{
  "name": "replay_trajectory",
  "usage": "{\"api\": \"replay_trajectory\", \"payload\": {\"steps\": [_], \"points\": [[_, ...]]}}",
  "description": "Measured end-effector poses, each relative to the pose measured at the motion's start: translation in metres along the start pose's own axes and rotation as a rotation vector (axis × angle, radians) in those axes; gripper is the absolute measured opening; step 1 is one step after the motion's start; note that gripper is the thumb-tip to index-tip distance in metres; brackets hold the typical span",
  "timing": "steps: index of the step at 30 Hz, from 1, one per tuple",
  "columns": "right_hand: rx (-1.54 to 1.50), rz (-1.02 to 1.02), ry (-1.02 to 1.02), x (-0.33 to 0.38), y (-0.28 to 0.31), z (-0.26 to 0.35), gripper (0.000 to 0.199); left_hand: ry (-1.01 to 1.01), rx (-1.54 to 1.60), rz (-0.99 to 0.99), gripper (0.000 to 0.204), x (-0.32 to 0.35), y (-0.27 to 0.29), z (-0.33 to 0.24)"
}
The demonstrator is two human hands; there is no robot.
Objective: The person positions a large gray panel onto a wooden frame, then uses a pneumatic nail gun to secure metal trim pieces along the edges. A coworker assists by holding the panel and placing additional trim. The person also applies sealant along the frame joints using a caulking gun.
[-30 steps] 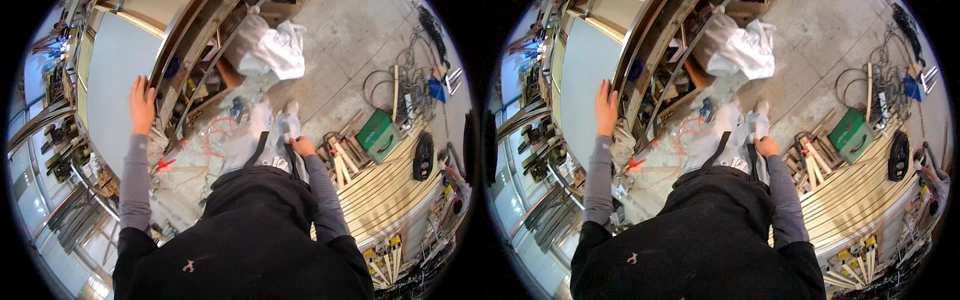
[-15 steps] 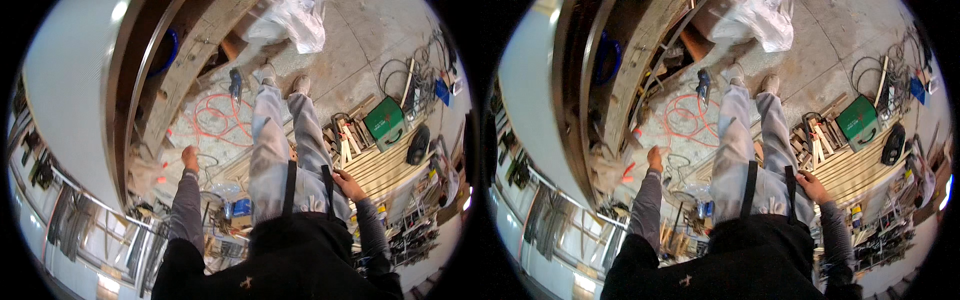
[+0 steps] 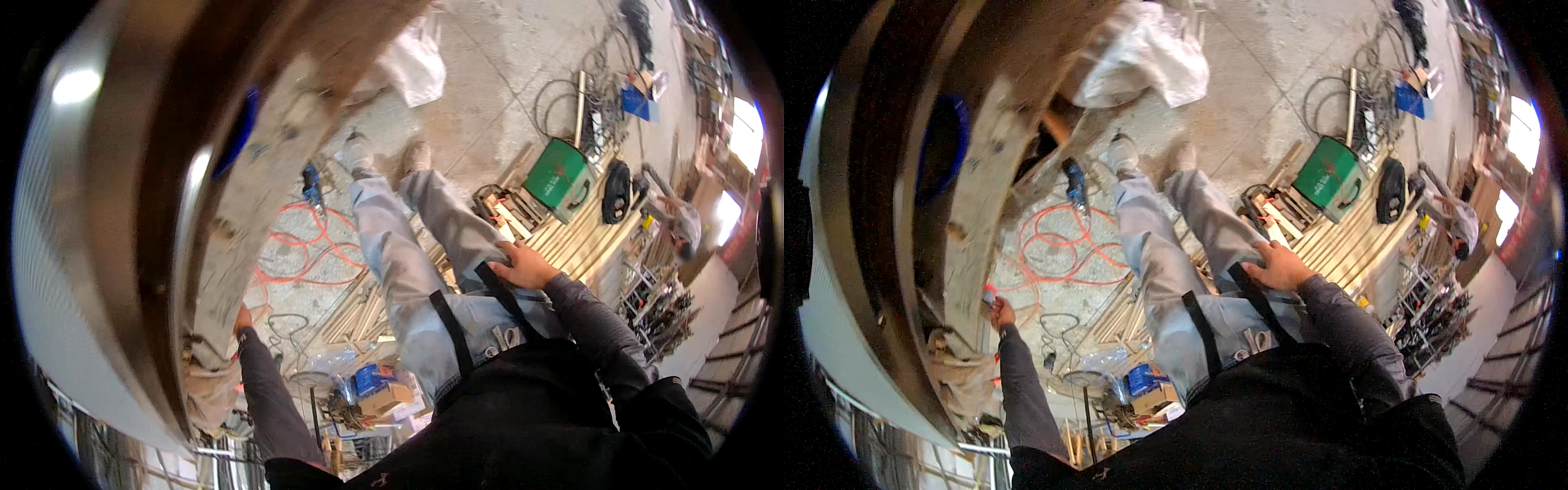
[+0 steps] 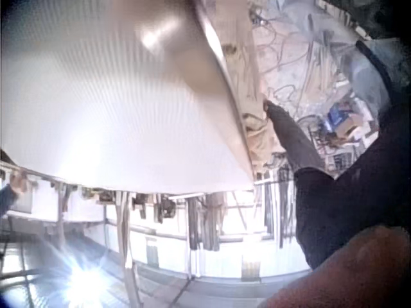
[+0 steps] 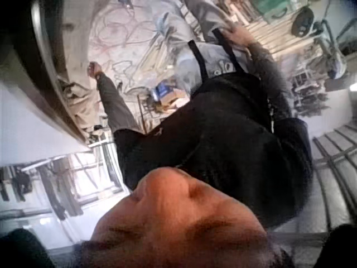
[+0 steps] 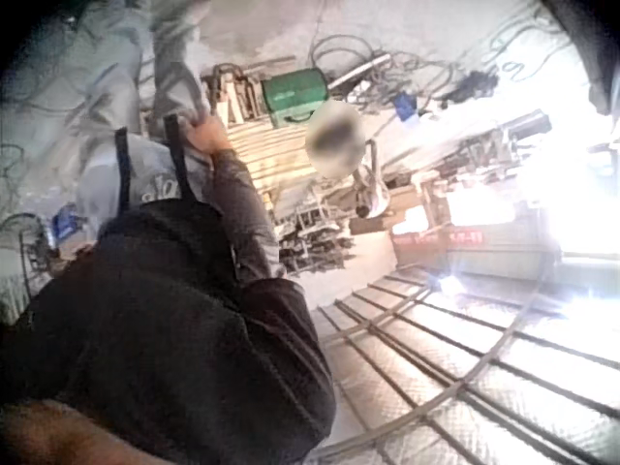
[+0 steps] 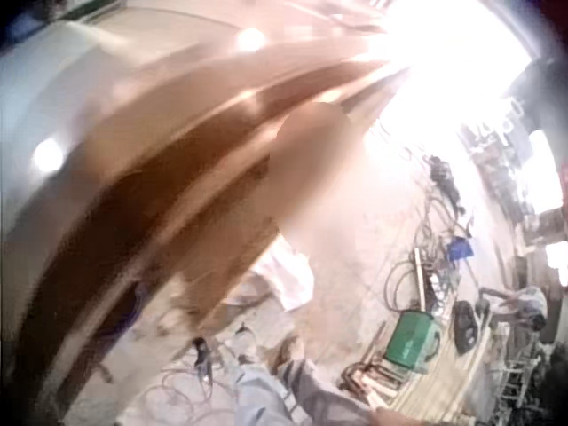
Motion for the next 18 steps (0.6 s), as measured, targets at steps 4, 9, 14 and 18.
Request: {"api": "replay_trajectory", "payload": {"steps": [4, 9, 14, 18], "points": [[-0.334, 0.072, -0.029, -0.006, -0.012, -0.004, 0.069, -0.099, 0.077, -0.014, 0.031, -0.015, -0.013, 0.041], [0.144, -0.061, 0.100, -0.002, 0.004, 0.008, 0.070, -0.019, 0.187, -0.015, 0.033, -0.004, 0.018, 0.056], [0.061, -0.005, 0.064, -0.001, 0.014, 0.009, 0.068, -0.075, 0.158, 0.014, 0.031, 0.000, 0.044, 0.035], [0.199, -0.135, 0.234, -0.004, 0.012, 0.006, 0.062, -0.083, 0.131, 0.017, 0.029, 0.002, 0.058, 0.035]]}}
Point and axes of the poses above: each hand's wrist, its own x-axis away from the middle knuckle, its own y-axis out of the back of the hand, z = x × y, the point moved 4 cm from there along -x, towards the middle knuckle, and after that the axes turned 8 degrees about -z, right-handed, at the moved point
